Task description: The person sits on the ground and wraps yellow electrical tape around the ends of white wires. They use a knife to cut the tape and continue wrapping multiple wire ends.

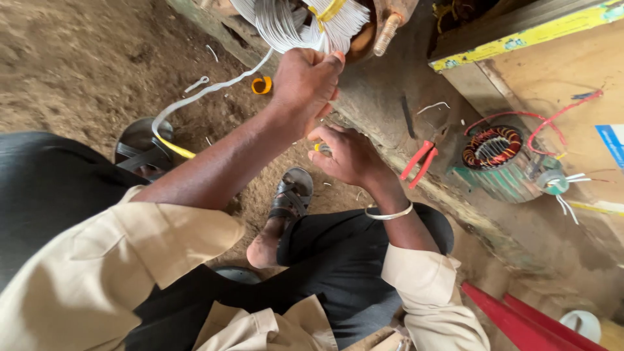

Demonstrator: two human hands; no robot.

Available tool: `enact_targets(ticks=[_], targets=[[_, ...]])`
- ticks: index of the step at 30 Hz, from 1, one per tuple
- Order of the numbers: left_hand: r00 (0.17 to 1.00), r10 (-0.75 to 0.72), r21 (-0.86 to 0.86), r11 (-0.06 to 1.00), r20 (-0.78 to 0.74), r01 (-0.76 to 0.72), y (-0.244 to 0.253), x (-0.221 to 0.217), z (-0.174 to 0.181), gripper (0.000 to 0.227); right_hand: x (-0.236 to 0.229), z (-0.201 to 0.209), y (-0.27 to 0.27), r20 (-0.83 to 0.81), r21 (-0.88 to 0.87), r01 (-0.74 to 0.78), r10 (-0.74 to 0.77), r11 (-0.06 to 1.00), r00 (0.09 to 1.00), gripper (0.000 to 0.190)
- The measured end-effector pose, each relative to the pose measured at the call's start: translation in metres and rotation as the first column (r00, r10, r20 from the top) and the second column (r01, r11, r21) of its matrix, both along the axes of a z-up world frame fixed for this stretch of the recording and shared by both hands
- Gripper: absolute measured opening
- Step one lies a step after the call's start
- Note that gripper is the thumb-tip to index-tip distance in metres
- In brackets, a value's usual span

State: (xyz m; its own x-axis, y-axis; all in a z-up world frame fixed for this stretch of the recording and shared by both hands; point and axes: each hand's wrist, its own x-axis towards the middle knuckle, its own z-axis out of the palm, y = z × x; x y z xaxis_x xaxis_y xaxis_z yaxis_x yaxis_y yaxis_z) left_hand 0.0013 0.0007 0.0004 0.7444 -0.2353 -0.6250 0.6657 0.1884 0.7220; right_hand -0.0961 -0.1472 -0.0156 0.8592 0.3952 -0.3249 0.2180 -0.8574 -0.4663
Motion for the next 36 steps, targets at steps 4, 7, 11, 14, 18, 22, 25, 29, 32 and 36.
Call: enact_targets(ticks=[4,7,11,14,18,22,25,29,32,36], targets=[[1.0,-0.005,-0.067,0.998,-0.028,0.003,-0.002,0.001,-0.002,0.023,0.002,0.0,0.001,-0.018,-0.032,0.011,-0.011,0.999,1.0,0.035],[1.0,0.021,-0.095,0.995,0.012,-0.019,0.002,-0.002,-0.009,0.016,0.005,-0.01,-0.006,-0.074,-0.06,0.021,-0.025,0.998,0.997,0.038],[0.998,-0.006,-0.072,0.997,0.067,0.01,0.005,-0.005,0.002,0.028,0.015,-0.021,-0.035,-0.103,-0.058,0.07,-0.076,0.996,0.992,0.043],[0.982,-0.173,0.122,0.979,0.079,0.163,0.015,-0.013,0.015,0.035,0.031,-0.022,-0.093,-0.279,0.061,0.123,-0.102,0.99,0.955,0.05],[0.848,-0.323,0.368,0.915,0.421,0.166,0.041,-0.031,0.019,0.045,0.028,-0.041,-0.183,-0.062,-0.131,0.244,-0.253,0.961,0.965,0.053],[0.782,-0.446,0.445,0.862,0.436,0.243,0.062,-0.045,0.019,0.058,0.004,-0.102,-0.224,0.244,-0.014,0.447,-0.43,0.894,0.869,0.051],[0.657,-0.454,0.513,0.85,0.602,0.117,0.065,-0.054,0.027,0.061,-0.006,-0.146,-0.234,0.458,0.052,0.468,-0.437,0.882,0.774,0.047],[0.733,-0.516,0.557,0.8,0.444,0.226,0.091,-0.078,0.042,0.053,-0.015,-0.172,-0.227,0.396,0.289,0.594,-0.658,0.751,0.64,0.051],[0.711,-0.646,0.567,0.707,0.277,0.422,0.112,-0.084,0.059,0.041,-0.005,-0.154,-0.211,0.093,0.631,0.627,-0.847,0.457,0.523,0.052],[0.642,-0.747,0.592,0.599,0.171,0.539,0.115,-0.092,0.06,0.03,-0.008,-0.081,-0.179,-0.392,0.691,0.688,-0.685,0.221,0.614,0.029]])
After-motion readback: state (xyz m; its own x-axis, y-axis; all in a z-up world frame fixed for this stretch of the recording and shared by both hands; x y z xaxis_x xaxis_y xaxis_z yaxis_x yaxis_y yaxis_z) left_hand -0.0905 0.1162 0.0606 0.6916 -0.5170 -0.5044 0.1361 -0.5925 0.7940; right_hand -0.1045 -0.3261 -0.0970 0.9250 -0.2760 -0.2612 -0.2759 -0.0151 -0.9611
